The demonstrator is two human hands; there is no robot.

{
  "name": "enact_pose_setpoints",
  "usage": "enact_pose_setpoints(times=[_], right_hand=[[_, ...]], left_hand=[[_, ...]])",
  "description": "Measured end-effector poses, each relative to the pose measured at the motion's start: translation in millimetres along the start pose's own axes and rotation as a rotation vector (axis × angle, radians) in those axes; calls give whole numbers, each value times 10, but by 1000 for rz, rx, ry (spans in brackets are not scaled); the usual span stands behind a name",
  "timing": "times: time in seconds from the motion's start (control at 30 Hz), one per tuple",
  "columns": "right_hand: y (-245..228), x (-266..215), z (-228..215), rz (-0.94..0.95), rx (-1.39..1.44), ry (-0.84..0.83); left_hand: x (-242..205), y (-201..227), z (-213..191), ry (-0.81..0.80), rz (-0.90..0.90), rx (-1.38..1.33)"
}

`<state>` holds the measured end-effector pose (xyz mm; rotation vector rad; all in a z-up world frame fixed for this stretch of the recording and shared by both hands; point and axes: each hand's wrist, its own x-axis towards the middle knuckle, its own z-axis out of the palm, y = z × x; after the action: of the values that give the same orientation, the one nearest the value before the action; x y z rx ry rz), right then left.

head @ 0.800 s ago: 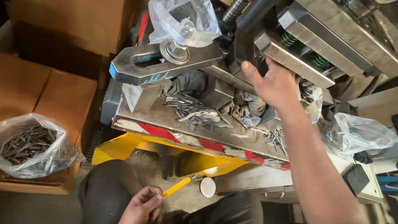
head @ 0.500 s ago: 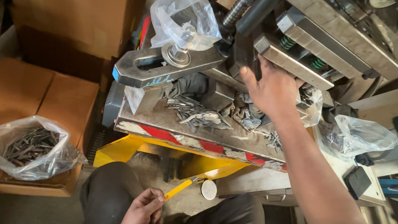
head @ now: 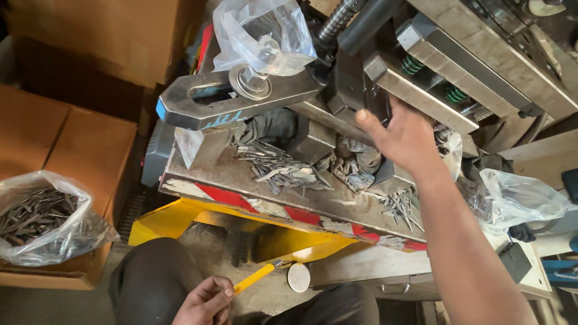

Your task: The person repeatedly places small metal pieces into a press machine using a yellow tool and their hand, then operates the machine to process them. The processed pieces are collected on the machine's surface.

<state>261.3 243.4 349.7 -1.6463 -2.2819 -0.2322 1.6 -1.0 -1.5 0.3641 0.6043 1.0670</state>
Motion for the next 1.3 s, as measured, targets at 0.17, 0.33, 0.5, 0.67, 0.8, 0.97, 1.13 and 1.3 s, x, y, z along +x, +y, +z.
enact_pose_setpoints(times=[0.17, 0.33, 0.5, 0.67, 0.8, 0.97, 1.13, 1.3], right_hand=[[21, 56, -18, -14, -39, -64], [-68, 1, -39, -113, -46, -9], [-169, -2, -102, 109, -62, -117], [-134, 11, -120, -180, -104, 67], [-85, 6, -21, -107, -236, 76], [-133, 13, 136, 34, -358, 84], [-121, 20, 119, -41, -322, 160], [-217, 11, 8, 173, -184, -72]], left_hand=[[-8, 11, -7, 50, -27, 46], [-18, 12, -3, 52, -29, 24], [-4, -36, -20, 125, -60, 24], [20, -89, -100, 96, -63, -14], [55, -163, -156, 127, -98, -1], [63, -170, -197, 90, -77, -15], [58, -127, -183, 80, -72, -9], [91, -178, -264, 123, -64, -31]])
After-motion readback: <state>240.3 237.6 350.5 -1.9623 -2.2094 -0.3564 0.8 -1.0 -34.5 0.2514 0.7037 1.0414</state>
